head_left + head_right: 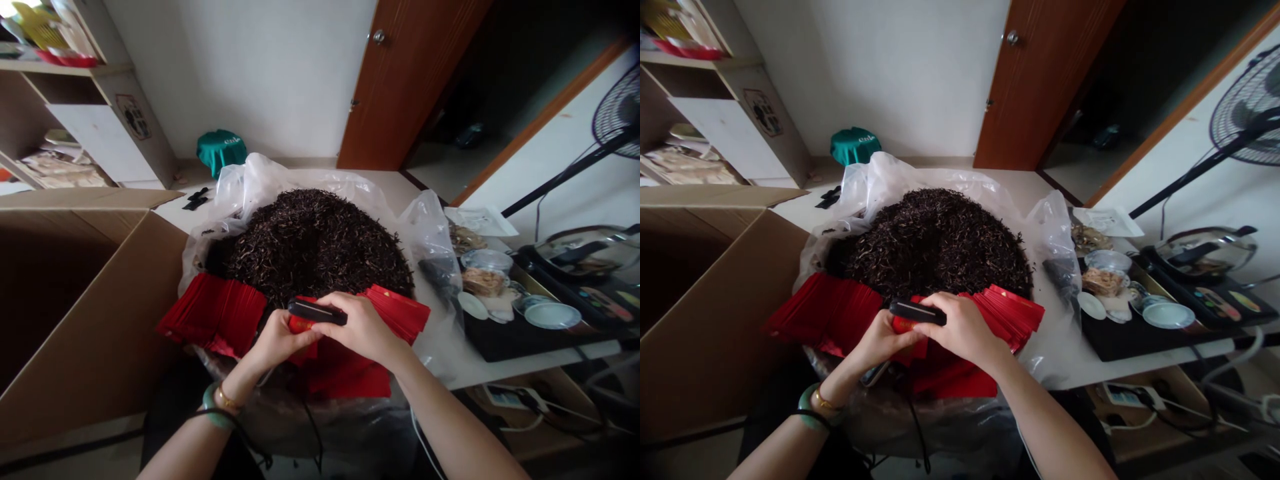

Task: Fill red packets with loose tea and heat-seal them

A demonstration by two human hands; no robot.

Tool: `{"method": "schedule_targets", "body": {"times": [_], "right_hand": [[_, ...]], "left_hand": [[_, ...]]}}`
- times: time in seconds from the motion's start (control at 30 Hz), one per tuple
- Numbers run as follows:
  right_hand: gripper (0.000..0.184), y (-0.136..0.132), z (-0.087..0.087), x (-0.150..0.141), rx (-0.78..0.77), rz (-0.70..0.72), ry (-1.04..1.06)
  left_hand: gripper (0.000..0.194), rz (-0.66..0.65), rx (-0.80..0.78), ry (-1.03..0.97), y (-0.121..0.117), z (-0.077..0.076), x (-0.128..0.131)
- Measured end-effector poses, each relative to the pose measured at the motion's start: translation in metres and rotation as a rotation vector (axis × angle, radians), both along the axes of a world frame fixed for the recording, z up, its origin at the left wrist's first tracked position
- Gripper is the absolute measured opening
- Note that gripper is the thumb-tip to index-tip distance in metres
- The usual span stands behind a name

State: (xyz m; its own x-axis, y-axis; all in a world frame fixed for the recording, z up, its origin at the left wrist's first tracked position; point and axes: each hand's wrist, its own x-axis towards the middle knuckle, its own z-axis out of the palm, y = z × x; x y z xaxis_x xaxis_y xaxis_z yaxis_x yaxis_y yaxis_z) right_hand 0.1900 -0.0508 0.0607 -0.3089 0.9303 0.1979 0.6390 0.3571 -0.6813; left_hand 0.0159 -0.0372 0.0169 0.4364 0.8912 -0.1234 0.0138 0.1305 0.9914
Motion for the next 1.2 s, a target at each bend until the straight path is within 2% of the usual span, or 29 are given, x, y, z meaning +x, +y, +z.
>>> {"method": "schedule_targets", "body": {"times": [0.43, 0.77, 1.2], "right_hand": [[0.016, -0.0003, 0.0034, 0.0000, -0.017, -0.021, -0.014], [0.016, 0.0003, 0.0023, 0.0017, 0.003, -0.007, 0.016], [0.015, 0.0012, 0.0012, 0.0004, -0.022, -0.018, 0.037]], "left_hand": [[0.047, -0.010, -0.026, 0.023, -0.0003, 0.0032, -0.0012], [0.040, 0.185, 0.112, 0.012, 0.0026, 0.0019, -0.0026], [0.030, 0.233, 0.150, 0.009, 0.0030, 0.0008, -0.0037]]}}
